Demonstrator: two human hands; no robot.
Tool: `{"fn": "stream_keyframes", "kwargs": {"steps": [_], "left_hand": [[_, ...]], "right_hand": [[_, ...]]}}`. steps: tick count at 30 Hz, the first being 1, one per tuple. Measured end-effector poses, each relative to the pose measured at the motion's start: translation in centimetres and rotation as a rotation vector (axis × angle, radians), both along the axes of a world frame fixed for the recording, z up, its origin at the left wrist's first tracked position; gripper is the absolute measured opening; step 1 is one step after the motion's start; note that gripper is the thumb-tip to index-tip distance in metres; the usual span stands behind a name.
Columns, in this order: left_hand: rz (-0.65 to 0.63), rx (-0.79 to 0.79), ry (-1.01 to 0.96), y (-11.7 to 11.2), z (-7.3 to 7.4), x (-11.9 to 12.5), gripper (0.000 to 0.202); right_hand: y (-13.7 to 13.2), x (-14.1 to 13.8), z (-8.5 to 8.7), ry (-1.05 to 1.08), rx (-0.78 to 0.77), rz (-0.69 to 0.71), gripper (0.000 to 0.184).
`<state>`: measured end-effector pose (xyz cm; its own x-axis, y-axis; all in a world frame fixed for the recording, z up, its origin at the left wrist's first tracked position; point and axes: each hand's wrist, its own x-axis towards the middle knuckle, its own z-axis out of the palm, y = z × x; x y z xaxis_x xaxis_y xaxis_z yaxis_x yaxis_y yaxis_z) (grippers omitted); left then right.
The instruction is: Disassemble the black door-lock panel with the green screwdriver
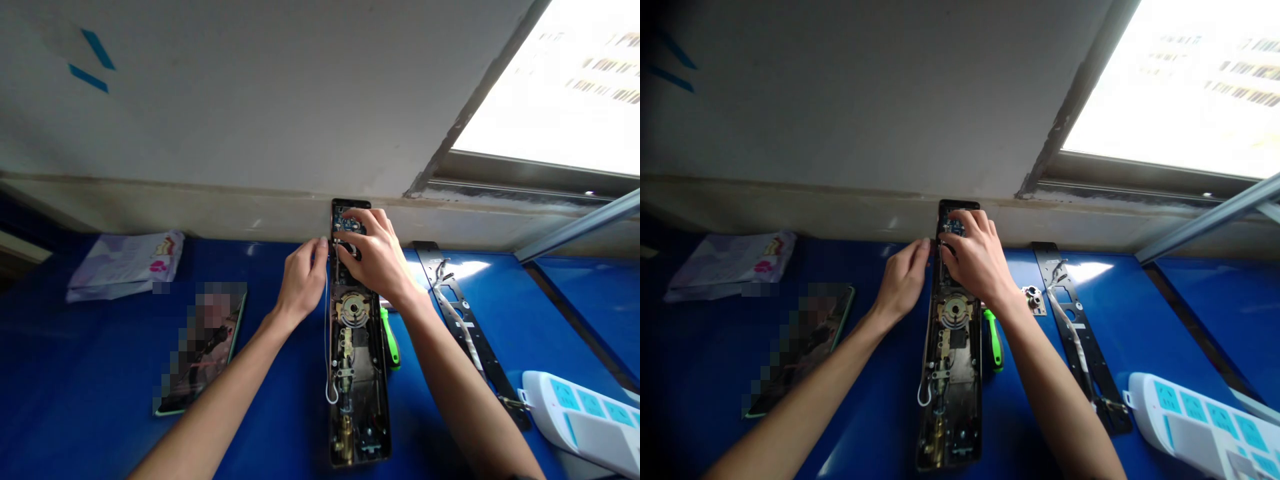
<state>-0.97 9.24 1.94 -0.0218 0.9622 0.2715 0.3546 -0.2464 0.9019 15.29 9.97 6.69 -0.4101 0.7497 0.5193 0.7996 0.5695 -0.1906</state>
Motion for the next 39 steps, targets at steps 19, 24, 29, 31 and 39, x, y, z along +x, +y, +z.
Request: {"fn": "stream_keyframes", "kwargs": {"steps": [19, 24, 29, 31, 39], "left_hand": [[-0.192, -0.118, -0.44, 0.2, -0.9, 0.8, 0.038], [-0.197, -0.106, -0.449, 0.2, -0.9, 0.9, 0.038], [-0.197, -0.125, -0.437, 0.3, -0.7, 0.8, 0.043], [-0.194, -0.142, -0.418, 0.3, -0.7, 0.7, 0.046], [-0.026, -0.197, -0.389, 0.1, -1.1, 0.3, 0.063]], "right_hand": [[0.0, -0.9, -1.4, 0.051, 0.094, 0.026, 0.033], [0.0, -1.0, -1.3, 0.073, 0.112, 0.048, 0.035], [-0.1, -0.8, -1.8, 0.129, 0.138, 0.048, 0.028], [0.0, -0.7, -2.0, 0.149, 0.151, 0.05, 0.025], [0.0, -0.4, -1.9, 0.122, 0.13, 0.233, 0.022]]}}
